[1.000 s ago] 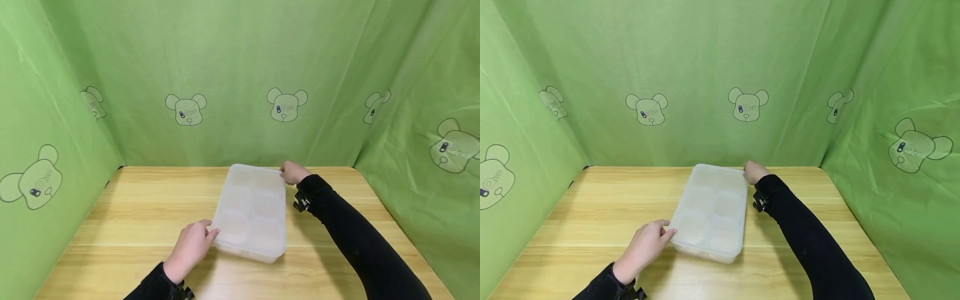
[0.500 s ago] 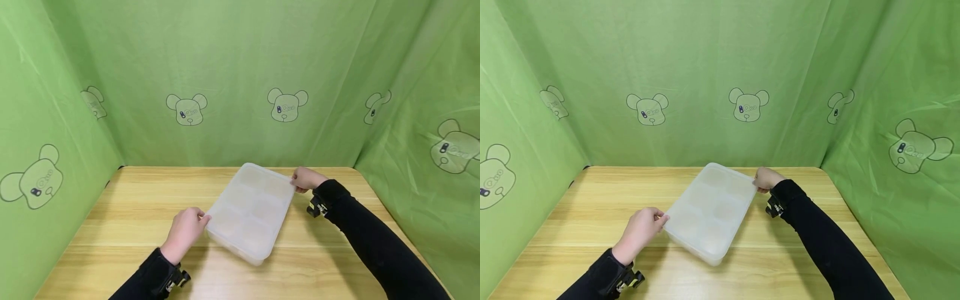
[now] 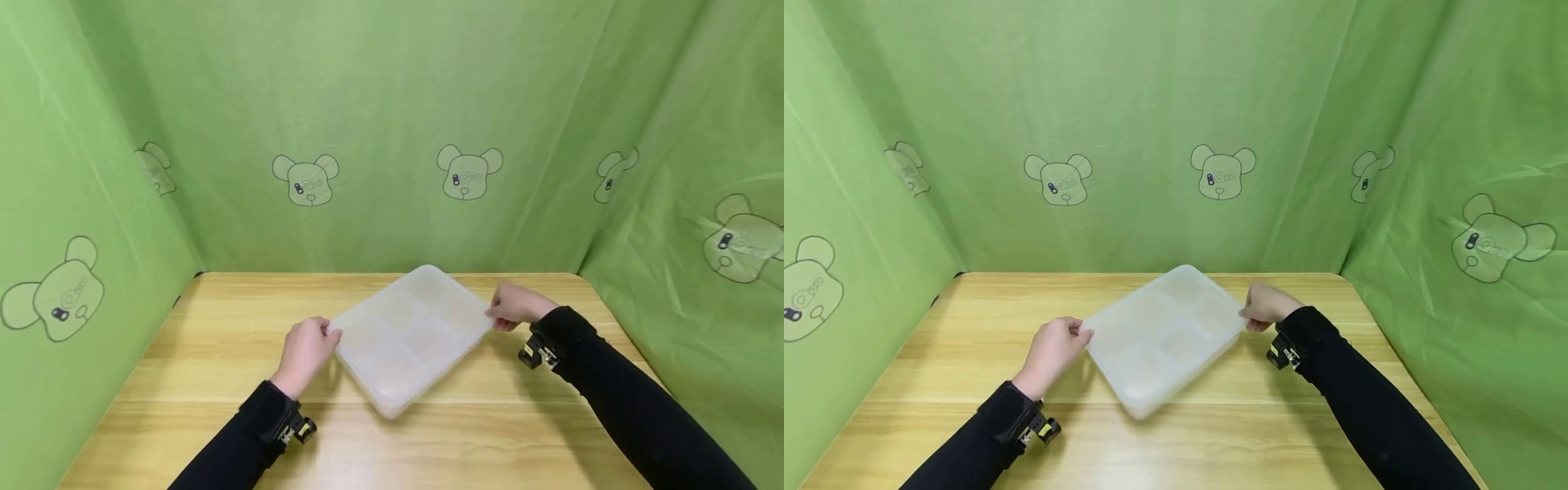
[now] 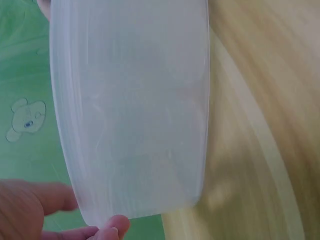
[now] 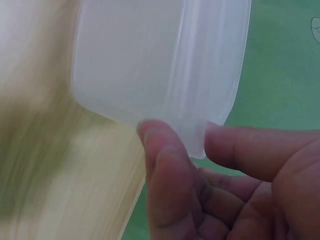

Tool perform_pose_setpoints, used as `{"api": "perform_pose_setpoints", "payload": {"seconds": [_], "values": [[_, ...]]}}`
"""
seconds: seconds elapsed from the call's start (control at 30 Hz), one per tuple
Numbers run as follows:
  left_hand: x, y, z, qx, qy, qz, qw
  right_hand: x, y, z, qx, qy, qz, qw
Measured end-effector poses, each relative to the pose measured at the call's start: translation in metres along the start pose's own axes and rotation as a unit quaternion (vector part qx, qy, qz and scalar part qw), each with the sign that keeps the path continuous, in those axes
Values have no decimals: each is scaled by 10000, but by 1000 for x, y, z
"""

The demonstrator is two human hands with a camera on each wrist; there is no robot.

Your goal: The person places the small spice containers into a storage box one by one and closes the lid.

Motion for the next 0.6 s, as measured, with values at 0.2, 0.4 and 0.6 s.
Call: {"api": "perform_pose_setpoints", "payload": {"seconds": [0.2,0.4,0.6], "values": [[6,-22,7,-136,370,619,9973,12,14,-2,240,-346,216,9989],[13,-37,13,-248,922,1151,9888,17,24,4,296,-445,411,9977],[17,-52,10,-126,1294,1390,9817,21,28,7,443,-524,556,9961]]}}
Point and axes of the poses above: each hand's wrist, its own y-axis away from the middle knuckle, its own x-axis out of the palm, z = x × y, the point moved 6 cm from there along -y, towards the middle knuckle, and after that the axes turned 13 degrees about -x, right-handed, at the moved point
